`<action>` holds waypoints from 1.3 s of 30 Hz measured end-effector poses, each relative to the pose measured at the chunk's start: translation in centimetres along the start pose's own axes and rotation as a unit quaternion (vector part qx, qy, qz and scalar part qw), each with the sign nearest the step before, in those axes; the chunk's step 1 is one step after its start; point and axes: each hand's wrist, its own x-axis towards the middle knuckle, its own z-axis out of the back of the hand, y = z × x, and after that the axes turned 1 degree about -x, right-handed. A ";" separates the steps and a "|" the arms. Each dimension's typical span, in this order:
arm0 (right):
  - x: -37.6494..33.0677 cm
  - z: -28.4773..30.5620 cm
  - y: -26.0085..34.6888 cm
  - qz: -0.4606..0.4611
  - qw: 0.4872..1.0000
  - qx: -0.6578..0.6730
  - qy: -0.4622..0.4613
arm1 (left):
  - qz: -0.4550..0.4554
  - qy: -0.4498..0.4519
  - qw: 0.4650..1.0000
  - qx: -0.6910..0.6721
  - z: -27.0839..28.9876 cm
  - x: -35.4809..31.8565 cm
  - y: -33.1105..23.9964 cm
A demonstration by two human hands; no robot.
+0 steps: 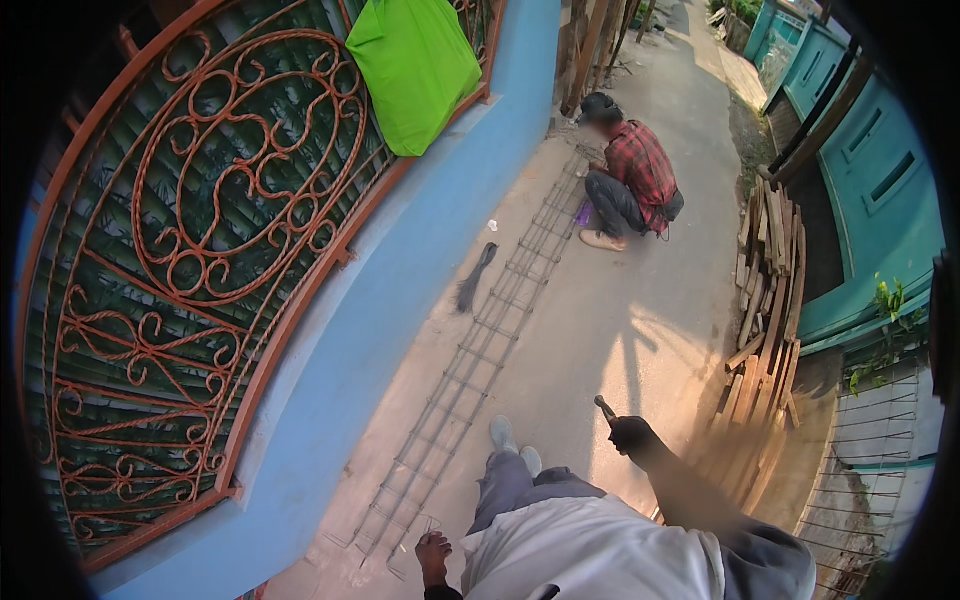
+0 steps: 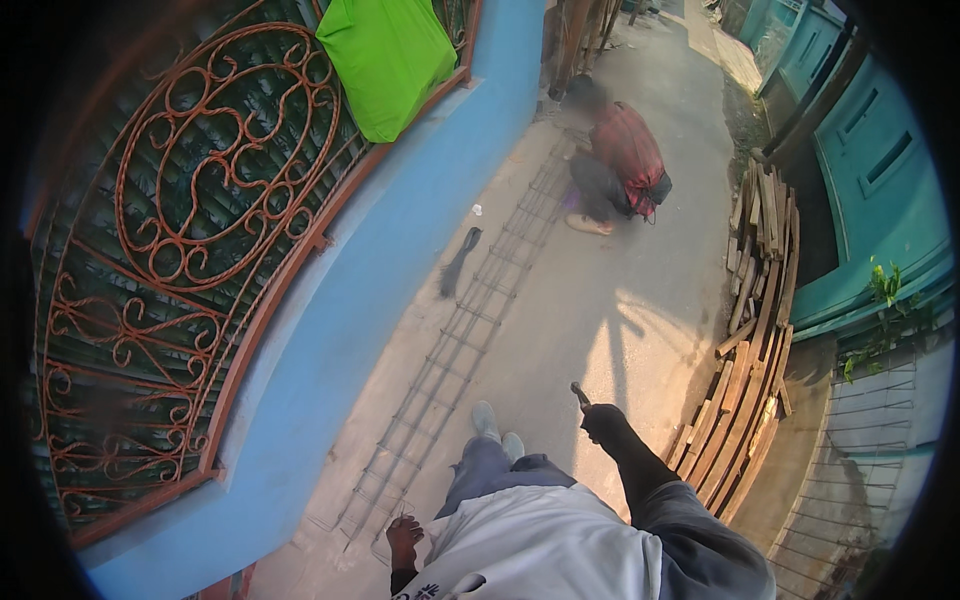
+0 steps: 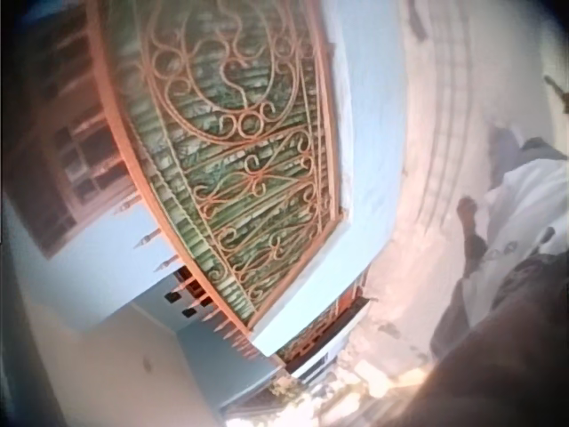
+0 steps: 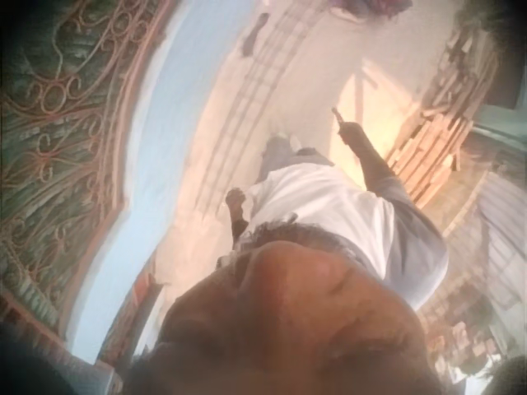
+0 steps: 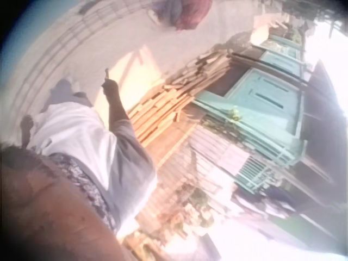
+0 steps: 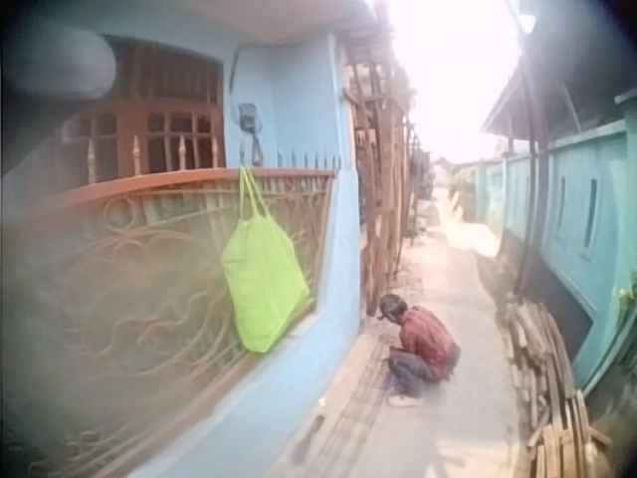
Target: The person squats on a concrete floor and uses pliers to tie wire around the intersections of a metal grid. The person repeatedly picks up wire, wraps it around the grid, and twists it with pliers to secure the structure.
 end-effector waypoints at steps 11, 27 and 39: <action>10.9 -0.1 18.9 0.040 0.994 -0.006 -0.106 | -0.001 0.146 0.985 0.091 -11.2 8.9 -12.2; 39.5 16.2 39.5 0.172 0.981 -0.049 -0.076 | 0.008 0.065 0.996 -0.066 -28.7 9.4 -15.4; 52.3 27.3 49.3 0.088 0.994 -0.001 -0.064 | 0.023 -0.011 0.999 0.038 -44.9 -0.8 -16.3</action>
